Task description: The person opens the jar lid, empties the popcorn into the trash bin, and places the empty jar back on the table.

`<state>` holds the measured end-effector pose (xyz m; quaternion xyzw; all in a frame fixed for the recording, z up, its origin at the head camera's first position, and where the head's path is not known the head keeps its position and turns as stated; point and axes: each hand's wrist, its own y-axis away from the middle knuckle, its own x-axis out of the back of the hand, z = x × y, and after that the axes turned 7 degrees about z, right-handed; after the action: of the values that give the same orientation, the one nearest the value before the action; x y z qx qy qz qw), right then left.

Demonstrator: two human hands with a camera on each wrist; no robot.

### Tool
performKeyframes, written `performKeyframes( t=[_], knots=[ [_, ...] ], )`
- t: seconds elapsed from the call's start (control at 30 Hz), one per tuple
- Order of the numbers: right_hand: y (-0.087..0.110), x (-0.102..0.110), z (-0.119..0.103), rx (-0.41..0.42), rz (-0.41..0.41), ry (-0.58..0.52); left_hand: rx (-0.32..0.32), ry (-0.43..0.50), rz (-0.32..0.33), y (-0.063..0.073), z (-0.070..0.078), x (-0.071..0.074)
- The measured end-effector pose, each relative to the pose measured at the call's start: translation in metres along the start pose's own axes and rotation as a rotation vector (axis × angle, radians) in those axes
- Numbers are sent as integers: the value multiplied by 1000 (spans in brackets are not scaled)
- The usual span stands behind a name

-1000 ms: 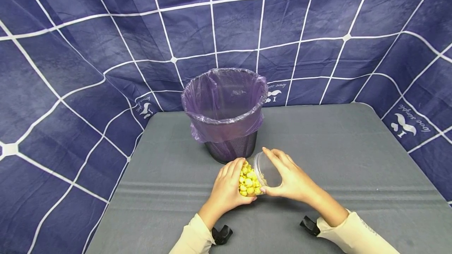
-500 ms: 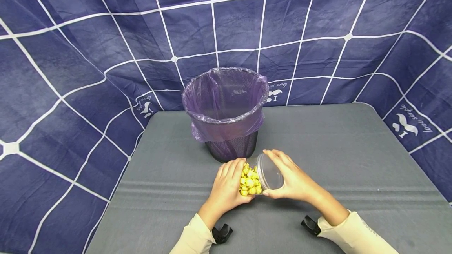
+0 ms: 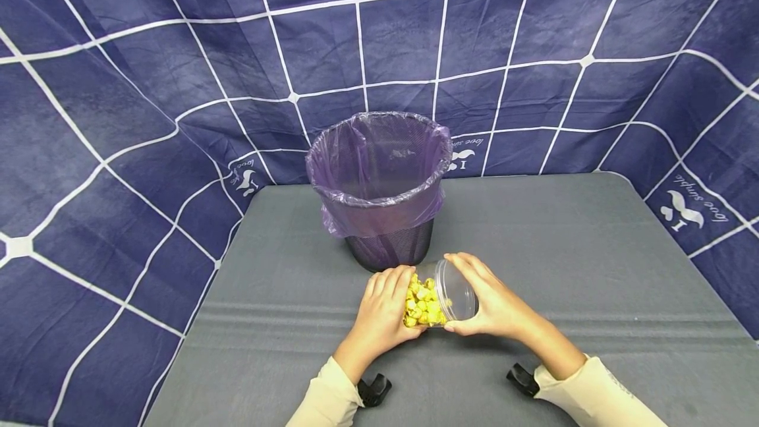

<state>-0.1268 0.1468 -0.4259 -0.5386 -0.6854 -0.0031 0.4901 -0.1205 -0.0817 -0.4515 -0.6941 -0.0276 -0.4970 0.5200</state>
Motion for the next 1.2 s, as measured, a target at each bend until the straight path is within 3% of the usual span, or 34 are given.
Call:
performKeyframes(
  t=[0.33, 0.57, 0.67, 0.8, 0.97, 1.2],
  knots=[
    [1, 1, 0, 72, -35, 19, -8, 40, -11, 1, -3, 0],
    [2, 3, 1, 132, -96, 35, 20, 92, -81, 2, -5, 1],
    [2, 5, -1, 72, -138, 19, 31, 102, -76, 3, -6, 0],
    [3, 7, -9, -97, -165, -9, 34, 110, -44, 4, -6, -2],
    [1, 6, -18, -263, -143, 62, 34, 99, -18, 3, -5, -3],
    [-2, 5, -22, -286, -135, 119, 26, 85, -20, 4, -4, 0]
  ],
)
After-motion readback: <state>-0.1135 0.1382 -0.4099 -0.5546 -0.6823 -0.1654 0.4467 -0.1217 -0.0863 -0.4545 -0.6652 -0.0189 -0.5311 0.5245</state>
